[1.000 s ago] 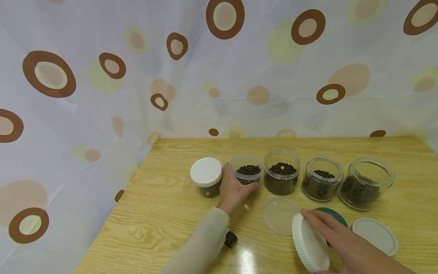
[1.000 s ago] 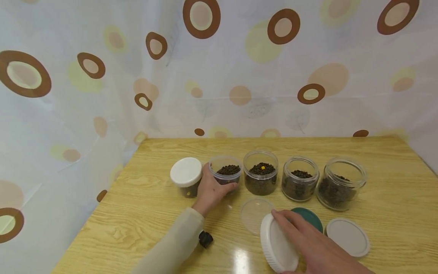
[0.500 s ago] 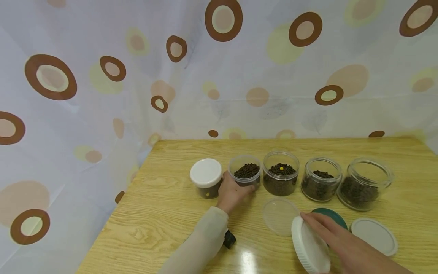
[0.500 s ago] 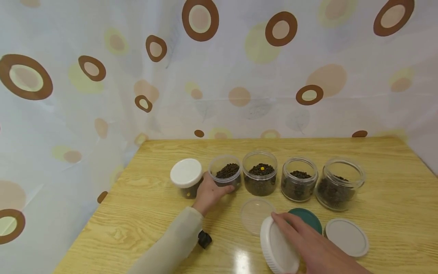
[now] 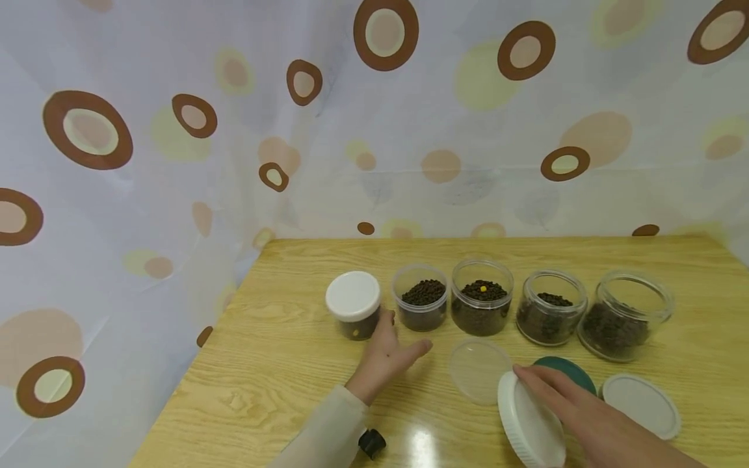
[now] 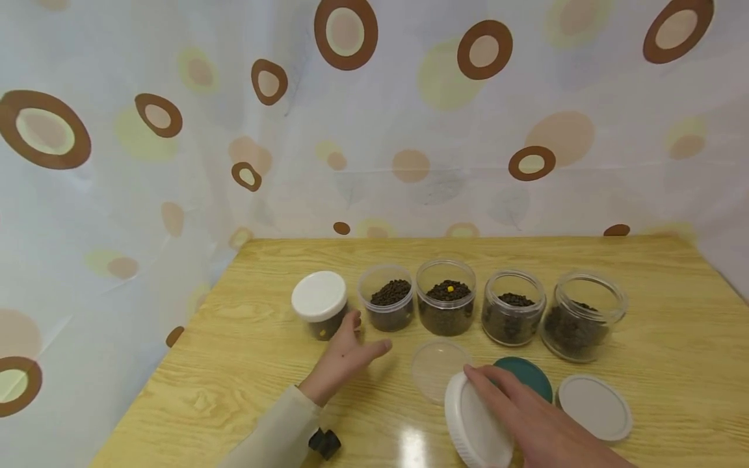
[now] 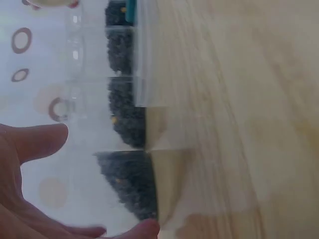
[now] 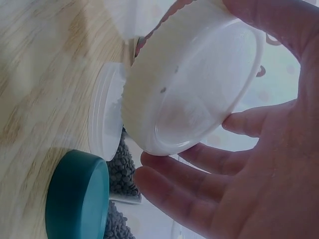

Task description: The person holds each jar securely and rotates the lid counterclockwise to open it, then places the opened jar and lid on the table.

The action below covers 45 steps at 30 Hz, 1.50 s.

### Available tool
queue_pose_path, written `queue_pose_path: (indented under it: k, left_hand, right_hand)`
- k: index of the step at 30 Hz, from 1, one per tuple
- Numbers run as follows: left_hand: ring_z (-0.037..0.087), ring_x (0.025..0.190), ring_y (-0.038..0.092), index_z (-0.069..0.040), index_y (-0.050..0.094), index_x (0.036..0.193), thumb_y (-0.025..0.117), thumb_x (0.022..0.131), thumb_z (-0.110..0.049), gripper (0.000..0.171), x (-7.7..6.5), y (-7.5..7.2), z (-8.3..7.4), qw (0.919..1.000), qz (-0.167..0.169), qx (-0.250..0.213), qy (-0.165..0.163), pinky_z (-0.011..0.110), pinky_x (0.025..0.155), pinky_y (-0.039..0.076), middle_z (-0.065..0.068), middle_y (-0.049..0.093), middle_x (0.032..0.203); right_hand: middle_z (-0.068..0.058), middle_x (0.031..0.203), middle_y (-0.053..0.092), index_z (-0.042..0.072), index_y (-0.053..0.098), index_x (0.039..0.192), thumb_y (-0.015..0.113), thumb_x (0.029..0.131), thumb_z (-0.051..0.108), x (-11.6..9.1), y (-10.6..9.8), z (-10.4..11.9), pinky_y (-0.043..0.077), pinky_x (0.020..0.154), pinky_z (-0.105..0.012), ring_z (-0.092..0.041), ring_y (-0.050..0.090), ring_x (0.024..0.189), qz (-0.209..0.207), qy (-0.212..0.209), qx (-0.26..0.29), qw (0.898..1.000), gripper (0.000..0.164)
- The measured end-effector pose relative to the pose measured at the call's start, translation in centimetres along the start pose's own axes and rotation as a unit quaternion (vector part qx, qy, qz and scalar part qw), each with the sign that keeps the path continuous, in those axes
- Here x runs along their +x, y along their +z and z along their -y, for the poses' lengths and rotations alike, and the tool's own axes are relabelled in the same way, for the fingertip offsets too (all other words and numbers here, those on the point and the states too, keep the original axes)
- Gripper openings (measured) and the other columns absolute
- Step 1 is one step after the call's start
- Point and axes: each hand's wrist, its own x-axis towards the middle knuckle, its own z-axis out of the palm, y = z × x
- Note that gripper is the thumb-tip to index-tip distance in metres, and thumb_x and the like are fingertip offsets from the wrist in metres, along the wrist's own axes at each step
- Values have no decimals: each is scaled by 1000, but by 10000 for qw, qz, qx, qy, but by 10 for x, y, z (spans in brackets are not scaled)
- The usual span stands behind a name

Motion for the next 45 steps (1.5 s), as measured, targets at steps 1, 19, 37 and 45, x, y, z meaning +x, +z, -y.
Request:
queue_pose_path:
  k: [1, 19, 37, 45]
  left_hand:
    - [41, 141, 41, -3, 30, 153, 73, 86, -40, 88, -6, -4, 0, 9999, 110, 8, 86, 58, 111, 40, 21, 38, 156]
    - [30, 132, 53, -17, 61, 130, 65, 94, -42, 44, -75, -62, 6, 9868, 5, 471, 1547, 54, 105, 45, 3, 62, 136]
    - [13, 127, 55, -35, 61, 126, 74, 88, -27, 41, -101, -67, 4, 9871, -562, 306, 1470, 37, 103, 48, -15, 62, 132]
    - [13, 127, 56, -34, 62, 124, 74, 88, -29, 39, -104, -64, 10, 9851, -623, 347, 1568, 35, 100, 50, -16, 62, 131]
  right_hand:
    - [1, 158, 28, 21, 15, 160, 79, 78, 54, 1, -1, 1, 51, 74, -22, -6, 50, 129, 40, 54, 1, 10000, 109]
    - [0, 151, 43, 32, 23, 158, 70, 81, 65, 62, -4, 49, 51, 74, -23, -20, 56, 120, -53, 263, -138, 9995, 96]
    - [-11, 135, 54, 10, 54, 129, 82, 72, 45, 141, 36, 67, 54, 84, -40, -25, 59, 115, -21, -304, -649, 9974, 73]
    - [-12, 130, 56, 10, 56, 126, 84, 68, 47, 157, 54, 70, 52, 82, -43, -28, 59, 112, -34, -109, -1022, 9947, 73]
